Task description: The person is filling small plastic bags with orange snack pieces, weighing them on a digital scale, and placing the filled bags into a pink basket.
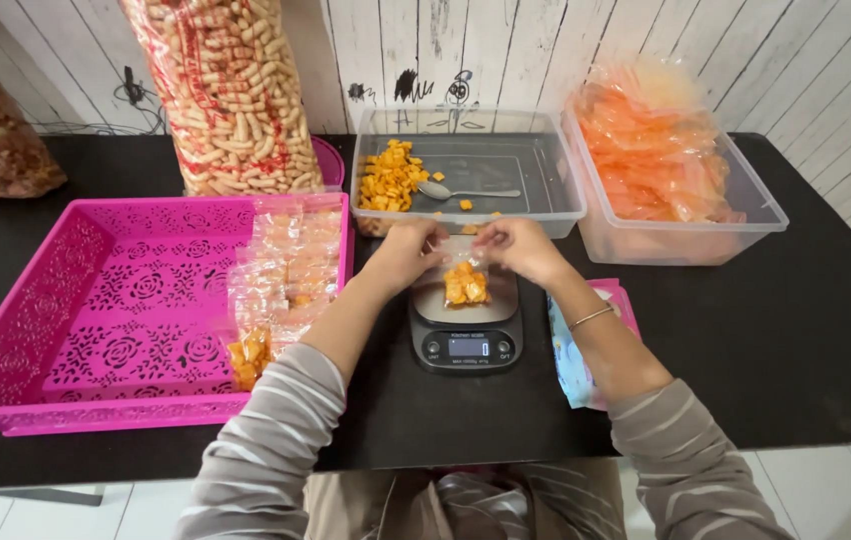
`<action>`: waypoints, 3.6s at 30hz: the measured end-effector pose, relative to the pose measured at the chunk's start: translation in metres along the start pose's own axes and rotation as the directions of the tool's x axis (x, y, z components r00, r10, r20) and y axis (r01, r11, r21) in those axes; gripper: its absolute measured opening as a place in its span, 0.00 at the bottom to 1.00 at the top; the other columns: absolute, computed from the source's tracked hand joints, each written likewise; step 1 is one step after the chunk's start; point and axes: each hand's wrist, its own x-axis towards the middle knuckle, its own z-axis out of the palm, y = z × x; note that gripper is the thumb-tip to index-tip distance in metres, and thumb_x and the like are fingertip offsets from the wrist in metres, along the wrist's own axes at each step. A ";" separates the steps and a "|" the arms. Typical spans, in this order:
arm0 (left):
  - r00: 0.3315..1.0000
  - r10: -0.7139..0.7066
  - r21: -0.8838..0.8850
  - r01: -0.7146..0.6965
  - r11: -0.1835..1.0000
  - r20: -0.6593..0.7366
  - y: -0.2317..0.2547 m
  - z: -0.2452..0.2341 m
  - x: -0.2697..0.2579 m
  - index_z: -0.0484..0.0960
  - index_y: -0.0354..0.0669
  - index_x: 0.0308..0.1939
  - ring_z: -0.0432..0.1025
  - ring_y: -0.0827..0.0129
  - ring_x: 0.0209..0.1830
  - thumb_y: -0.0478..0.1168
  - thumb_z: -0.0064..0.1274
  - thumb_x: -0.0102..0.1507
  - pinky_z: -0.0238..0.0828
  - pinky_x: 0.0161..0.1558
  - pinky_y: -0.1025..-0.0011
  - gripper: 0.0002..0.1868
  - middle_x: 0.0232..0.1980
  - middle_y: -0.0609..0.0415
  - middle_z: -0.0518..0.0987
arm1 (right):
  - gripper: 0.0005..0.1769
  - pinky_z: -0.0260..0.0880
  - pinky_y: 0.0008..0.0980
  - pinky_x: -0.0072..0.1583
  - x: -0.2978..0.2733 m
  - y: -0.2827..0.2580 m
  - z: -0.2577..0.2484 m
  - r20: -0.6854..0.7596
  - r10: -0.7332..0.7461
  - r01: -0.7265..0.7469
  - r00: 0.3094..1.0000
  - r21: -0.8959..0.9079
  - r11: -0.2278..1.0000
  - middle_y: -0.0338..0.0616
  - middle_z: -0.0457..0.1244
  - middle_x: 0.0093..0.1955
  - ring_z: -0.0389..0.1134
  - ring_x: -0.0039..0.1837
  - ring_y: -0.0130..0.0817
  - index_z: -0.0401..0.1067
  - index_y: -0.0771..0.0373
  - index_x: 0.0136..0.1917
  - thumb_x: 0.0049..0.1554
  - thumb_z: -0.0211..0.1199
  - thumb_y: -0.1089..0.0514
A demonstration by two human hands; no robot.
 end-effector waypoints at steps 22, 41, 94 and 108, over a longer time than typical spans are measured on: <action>0.968 0.051 -0.010 -0.055 0.998 -0.245 0.011 -0.021 -0.006 0.82 0.46 0.39 0.76 0.64 0.35 0.40 0.61 0.61 0.75 0.40 0.70 0.05 0.32 0.55 0.76 | 0.12 0.72 0.38 0.52 -0.013 -0.018 -0.019 -0.285 0.030 -0.135 0.958 -0.359 0.923 0.44 0.72 0.42 0.74 0.51 0.44 0.81 0.52 0.50 0.55 0.66 0.48; 0.970 0.064 -0.012 -0.069 0.998 -0.235 0.007 -0.021 -0.004 0.83 0.46 0.39 0.76 0.62 0.35 0.39 0.61 0.61 0.75 0.41 0.68 0.05 0.32 0.54 0.77 | 0.12 0.72 0.40 0.55 -0.007 -0.010 -0.011 -0.239 0.033 -0.127 0.971 -0.391 0.911 0.42 0.72 0.42 0.73 0.53 0.45 0.82 0.48 0.51 0.54 0.67 0.49; 0.910 -0.399 -0.539 0.281 0.794 -0.114 0.030 -0.020 0.086 0.86 0.44 0.39 0.73 0.76 0.27 0.51 0.67 0.54 0.69 0.33 0.78 0.17 0.26 0.62 0.75 | 0.16 0.72 0.17 0.40 0.058 -0.060 -0.026 -0.249 -0.143 0.236 0.958 0.395 0.888 0.39 0.67 0.44 0.70 0.41 0.21 0.73 0.62 0.56 0.55 0.71 0.60; 0.852 -0.510 -0.574 0.360 0.735 -0.119 0.002 -0.004 0.115 0.86 0.44 0.51 0.77 0.67 0.36 0.40 0.55 0.53 0.74 0.41 0.68 0.22 0.33 0.54 0.79 | 0.10 0.64 0.14 0.43 0.080 -0.060 -0.012 -0.270 -0.099 0.223 0.958 0.478 0.850 0.36 0.68 0.47 0.64 0.45 0.19 0.75 0.61 0.56 0.59 0.64 0.60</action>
